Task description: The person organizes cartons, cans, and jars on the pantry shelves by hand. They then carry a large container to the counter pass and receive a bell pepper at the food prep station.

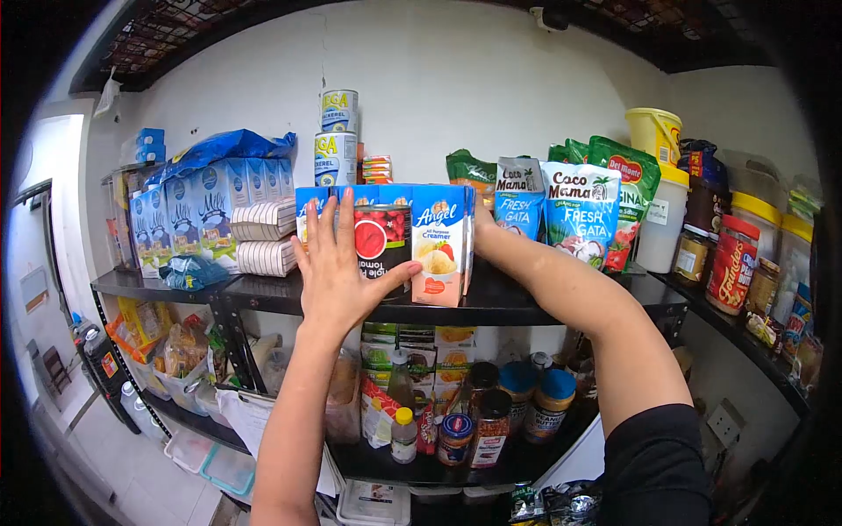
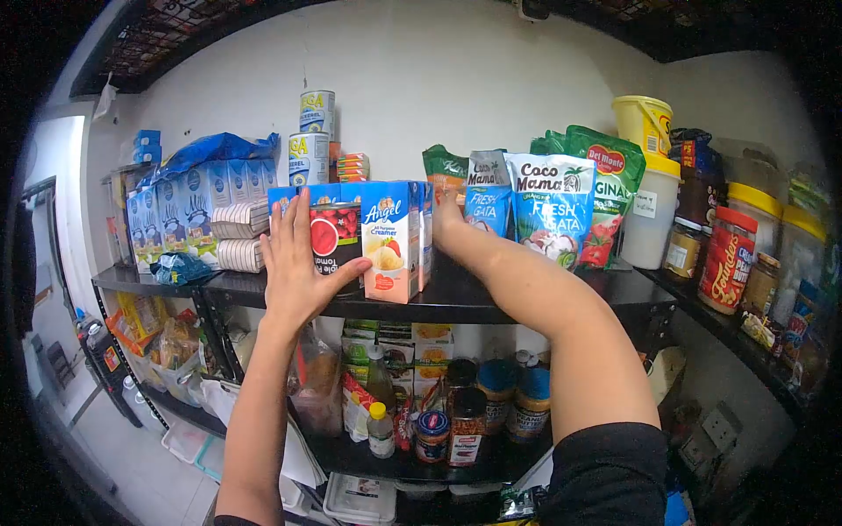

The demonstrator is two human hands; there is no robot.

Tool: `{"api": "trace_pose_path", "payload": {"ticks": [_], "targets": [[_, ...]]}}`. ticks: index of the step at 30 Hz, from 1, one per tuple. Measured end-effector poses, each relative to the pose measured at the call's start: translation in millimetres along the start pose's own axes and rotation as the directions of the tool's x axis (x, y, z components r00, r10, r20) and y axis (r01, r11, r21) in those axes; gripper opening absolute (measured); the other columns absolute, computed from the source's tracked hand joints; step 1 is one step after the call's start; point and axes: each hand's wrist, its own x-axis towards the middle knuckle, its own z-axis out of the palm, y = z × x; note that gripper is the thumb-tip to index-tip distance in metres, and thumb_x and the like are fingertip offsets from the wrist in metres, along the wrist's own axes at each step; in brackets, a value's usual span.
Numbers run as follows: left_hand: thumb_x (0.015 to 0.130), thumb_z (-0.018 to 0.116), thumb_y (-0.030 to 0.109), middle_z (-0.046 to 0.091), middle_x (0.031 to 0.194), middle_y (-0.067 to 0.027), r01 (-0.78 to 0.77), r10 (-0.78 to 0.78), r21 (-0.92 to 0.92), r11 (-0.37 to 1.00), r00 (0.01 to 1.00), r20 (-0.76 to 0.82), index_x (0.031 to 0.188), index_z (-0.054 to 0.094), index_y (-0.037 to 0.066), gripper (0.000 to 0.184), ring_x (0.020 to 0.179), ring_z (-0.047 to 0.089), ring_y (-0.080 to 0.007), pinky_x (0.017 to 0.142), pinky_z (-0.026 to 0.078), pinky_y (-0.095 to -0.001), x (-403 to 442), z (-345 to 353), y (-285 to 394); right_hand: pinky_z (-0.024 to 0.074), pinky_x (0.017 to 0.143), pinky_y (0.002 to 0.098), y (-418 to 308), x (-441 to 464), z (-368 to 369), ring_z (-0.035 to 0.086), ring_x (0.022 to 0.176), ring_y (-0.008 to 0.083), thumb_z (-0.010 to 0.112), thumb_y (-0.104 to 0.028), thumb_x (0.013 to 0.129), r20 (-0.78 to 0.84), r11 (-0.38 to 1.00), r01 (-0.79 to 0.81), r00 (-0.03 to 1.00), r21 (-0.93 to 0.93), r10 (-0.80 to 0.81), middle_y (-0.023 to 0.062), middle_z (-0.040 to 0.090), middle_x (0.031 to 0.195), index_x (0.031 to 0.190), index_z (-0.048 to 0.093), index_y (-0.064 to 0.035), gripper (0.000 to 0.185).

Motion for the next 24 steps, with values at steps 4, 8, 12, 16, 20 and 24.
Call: {"api": "trace_pose_path", "payload": {"ticks": [4, 8, 12, 16, 20, 24], "targets": [[0.067, 0.072, 0.07, 0.031, 0.149, -0.0248, -0.012, 0.012, -0.032, 0.999, 1.0, -0.003, 0.152, 0.017, 0.004, 0.121, 0.143, 0.02, -0.043, 0.112, 0.017, -0.0609, 0, 0, -1, 0.0454, 0.097, 0.0452, -23, -27, 34, 0.057, 0.117, 0.0328, 0.044, -0.03, 0.092, 0.038, 0.721, 0.048, 0.999, -0.691, -0.03, 0.0191, 0.06, 0.124, 0.132, 0.054, -0.0072, 0.048], [0.068, 0.075, 0.064, 0.031, 0.149, -0.0266, -0.048, 0.048, -0.085, 0.995, 0.999, -0.011, 0.151, 0.015, 0.0, 0.121, 0.142, 0.023, -0.0427, 0.115, 0.02, -0.0529, 1, -2, -1, 0.0514, 0.091, 0.0432, -70, -86, 90, 0.063, 0.111, 0.0316, 0.05, -0.016, 0.09, 0.069, -0.591, 0.028, 0.996, -0.806, -0.047, 0.0205, 0.066, 0.116, 0.129, 0.057, -0.0045, 0.041], [0.068, 0.075, 0.064, 0.03, 0.15, -0.0264, -0.045, 0.045, -0.074, 0.996, 0.999, 0.007, 0.152, 0.014, 0.001, 0.121, 0.143, 0.022, -0.0419, 0.115, 0.02, -0.0527, 1, 1, -4, 0.0557, 0.077, 0.0394, -97, -149, 152, 0.066, 0.096, 0.027, 0.06, -0.035, 0.09, -0.015, -0.21, -0.054, 0.983, -0.976, -0.181, 0.0235, 0.065, 0.113, 0.142, 0.045, -0.0058, 0.061], [0.066, 0.07, 0.073, 0.029, 0.15, -0.0242, 0.001, 0.002, -0.048, 0.999, 0.998, 0.061, 0.152, 0.01, 0.002, 0.128, 0.144, 0.017, -0.042, 0.113, 0.018, -0.0607, 1, -1, 0, 0.056, 0.07, 0.0372, -85, -167, 200, 0.064, 0.091, 0.0264, 0.07, -0.053, 0.079, -0.049, 0.122, -0.024, 0.976, -0.992, -0.211, 0.0218, 0.062, 0.118, 0.139, 0.049, -0.0075, 0.078], [0.068, 0.074, 0.064, 0.027, 0.152, -0.0258, -0.012, 0.012, 0.0, 1.0, 0.999, 0.032, 0.152, 0.011, 0.001, 0.122, 0.143, 0.023, -0.041, 0.115, 0.022, -0.0511, 1, -2, 0, 0.0556, 0.068, 0.0373, -76, -165, 212, 0.063, 0.092, 0.026, 0.076, -0.062, 0.068, 0.044, -0.186, 0.044, 0.999, -0.982, 0.003, 0.0198, 0.061, 0.118, 0.137, 0.05, -0.0072, 0.092], [0.069, 0.077, 0.059, 0.028, 0.151, -0.0263, -0.018, 0.023, -0.13, 0.991, 0.999, 0.033, 0.152, 0.011, 0.0, 0.122, 0.141, 0.028, -0.0416, 0.113, 0.027, -0.0473, 2, -4, -4, 0.0536, 0.074, 0.0343, -93, -164, 197, 0.063, 0.095, 0.0253, 0.077, -0.058, 0.069, -0.03, -0.248, -0.002, 0.994, -0.969, 0.109, 0.0165, 0.065, 0.112, 0.135, 0.053, -0.0062, 0.087]]}}
